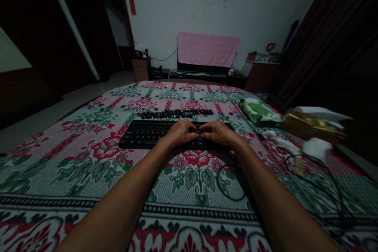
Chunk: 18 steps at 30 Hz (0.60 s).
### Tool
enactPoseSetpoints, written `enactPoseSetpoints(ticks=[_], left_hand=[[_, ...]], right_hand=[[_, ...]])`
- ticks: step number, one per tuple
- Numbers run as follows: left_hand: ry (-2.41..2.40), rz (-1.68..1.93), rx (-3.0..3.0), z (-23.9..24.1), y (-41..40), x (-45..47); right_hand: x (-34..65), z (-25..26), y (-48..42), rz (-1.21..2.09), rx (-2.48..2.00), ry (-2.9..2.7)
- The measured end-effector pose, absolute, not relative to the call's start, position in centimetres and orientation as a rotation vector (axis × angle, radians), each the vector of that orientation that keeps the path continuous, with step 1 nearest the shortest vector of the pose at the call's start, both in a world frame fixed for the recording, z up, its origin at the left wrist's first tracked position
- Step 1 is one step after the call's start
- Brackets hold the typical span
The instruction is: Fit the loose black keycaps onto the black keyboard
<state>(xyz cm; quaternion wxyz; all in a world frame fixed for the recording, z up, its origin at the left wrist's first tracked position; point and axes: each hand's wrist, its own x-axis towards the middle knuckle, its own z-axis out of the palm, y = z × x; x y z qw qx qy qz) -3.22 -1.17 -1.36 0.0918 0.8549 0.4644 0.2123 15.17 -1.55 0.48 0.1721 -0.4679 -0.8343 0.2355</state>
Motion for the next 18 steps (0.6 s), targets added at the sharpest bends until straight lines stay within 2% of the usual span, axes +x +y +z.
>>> enactPoseSetpoints(ticks=[18], left_hand=[[1.357,0.636,2.524,-1.7,-0.95,-3.07]], right_hand=[[14.87,0.6,-1.6,0.485,-1.358,-2.461]])
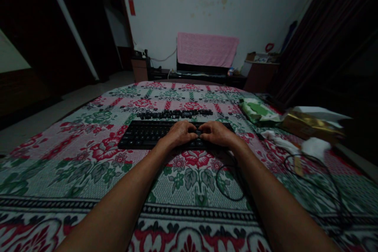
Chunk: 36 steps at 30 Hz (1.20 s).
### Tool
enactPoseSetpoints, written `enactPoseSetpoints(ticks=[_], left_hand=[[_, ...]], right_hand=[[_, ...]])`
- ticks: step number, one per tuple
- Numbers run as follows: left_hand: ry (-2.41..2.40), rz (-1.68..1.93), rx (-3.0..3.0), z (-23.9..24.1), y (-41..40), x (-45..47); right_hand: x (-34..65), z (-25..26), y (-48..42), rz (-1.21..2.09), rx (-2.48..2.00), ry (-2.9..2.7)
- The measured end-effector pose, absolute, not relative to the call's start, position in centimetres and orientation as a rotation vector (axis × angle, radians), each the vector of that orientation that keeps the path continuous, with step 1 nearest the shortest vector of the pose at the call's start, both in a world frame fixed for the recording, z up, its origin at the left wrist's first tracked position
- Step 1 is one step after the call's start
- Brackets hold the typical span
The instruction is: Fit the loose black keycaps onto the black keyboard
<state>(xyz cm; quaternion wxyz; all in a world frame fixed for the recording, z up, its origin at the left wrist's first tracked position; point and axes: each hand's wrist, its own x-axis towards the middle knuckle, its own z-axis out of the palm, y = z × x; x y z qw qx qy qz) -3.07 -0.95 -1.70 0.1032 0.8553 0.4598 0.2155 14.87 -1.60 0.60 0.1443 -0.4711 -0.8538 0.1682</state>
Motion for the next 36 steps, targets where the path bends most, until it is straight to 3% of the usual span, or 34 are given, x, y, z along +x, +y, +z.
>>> enactPoseSetpoints(ticks=[36], left_hand=[[1.4,0.628,2.608,-1.4,-1.36,-2.97]], right_hand=[[15.0,0.17,-1.64,0.389,-1.251,-2.488]])
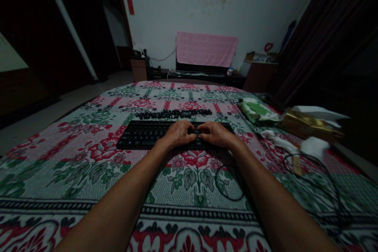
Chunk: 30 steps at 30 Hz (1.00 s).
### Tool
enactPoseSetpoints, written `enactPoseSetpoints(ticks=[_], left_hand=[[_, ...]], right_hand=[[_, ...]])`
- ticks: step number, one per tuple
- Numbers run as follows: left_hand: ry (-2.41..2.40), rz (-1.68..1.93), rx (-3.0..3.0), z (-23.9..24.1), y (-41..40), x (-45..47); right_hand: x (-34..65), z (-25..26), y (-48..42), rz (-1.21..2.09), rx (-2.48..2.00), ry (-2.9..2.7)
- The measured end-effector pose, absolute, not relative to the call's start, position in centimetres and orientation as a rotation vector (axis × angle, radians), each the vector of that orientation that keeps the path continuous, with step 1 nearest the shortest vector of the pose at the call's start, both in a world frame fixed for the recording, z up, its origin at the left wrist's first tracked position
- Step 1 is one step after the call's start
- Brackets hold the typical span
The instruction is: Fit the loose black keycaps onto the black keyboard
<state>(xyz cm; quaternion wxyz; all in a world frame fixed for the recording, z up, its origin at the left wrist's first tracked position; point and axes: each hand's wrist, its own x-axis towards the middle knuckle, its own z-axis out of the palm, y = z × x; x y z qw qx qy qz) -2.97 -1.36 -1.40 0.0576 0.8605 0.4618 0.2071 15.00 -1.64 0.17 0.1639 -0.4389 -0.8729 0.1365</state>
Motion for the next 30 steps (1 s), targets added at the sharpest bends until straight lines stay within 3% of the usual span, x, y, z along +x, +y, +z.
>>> enactPoseSetpoints(ticks=[30], left_hand=[[1.345,0.578,2.505,-1.2,-1.07,-3.21]], right_hand=[[14.97,0.08,-1.45,0.588,-1.293,-2.437]])
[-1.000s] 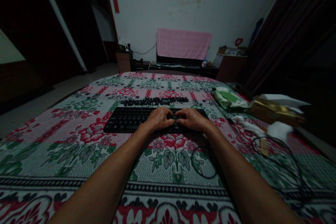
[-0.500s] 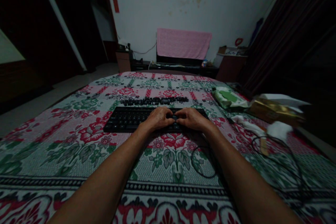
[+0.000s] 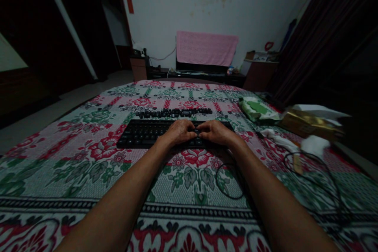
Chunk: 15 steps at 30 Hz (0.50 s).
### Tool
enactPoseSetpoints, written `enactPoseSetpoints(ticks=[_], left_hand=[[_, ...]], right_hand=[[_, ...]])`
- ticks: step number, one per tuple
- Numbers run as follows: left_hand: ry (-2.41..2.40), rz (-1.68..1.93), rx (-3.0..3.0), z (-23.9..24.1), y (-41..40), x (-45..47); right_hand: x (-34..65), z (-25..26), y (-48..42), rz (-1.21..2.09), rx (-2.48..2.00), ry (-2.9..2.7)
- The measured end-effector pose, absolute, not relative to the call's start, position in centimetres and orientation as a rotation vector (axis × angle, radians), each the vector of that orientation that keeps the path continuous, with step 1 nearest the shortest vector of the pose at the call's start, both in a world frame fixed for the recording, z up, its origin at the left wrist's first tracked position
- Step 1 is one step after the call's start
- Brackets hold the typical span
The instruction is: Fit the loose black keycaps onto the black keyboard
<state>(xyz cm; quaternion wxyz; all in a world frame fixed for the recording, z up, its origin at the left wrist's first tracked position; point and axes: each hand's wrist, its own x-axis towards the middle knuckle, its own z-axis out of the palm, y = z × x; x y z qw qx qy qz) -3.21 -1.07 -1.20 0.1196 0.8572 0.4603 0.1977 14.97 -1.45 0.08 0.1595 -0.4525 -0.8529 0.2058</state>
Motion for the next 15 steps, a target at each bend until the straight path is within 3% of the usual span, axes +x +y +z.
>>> enactPoseSetpoints(ticks=[15], left_hand=[[1.391,0.661,2.535,-2.01,-1.19,-3.06]], right_hand=[[14.99,0.35,-1.79,0.377,-1.281,-2.482]])
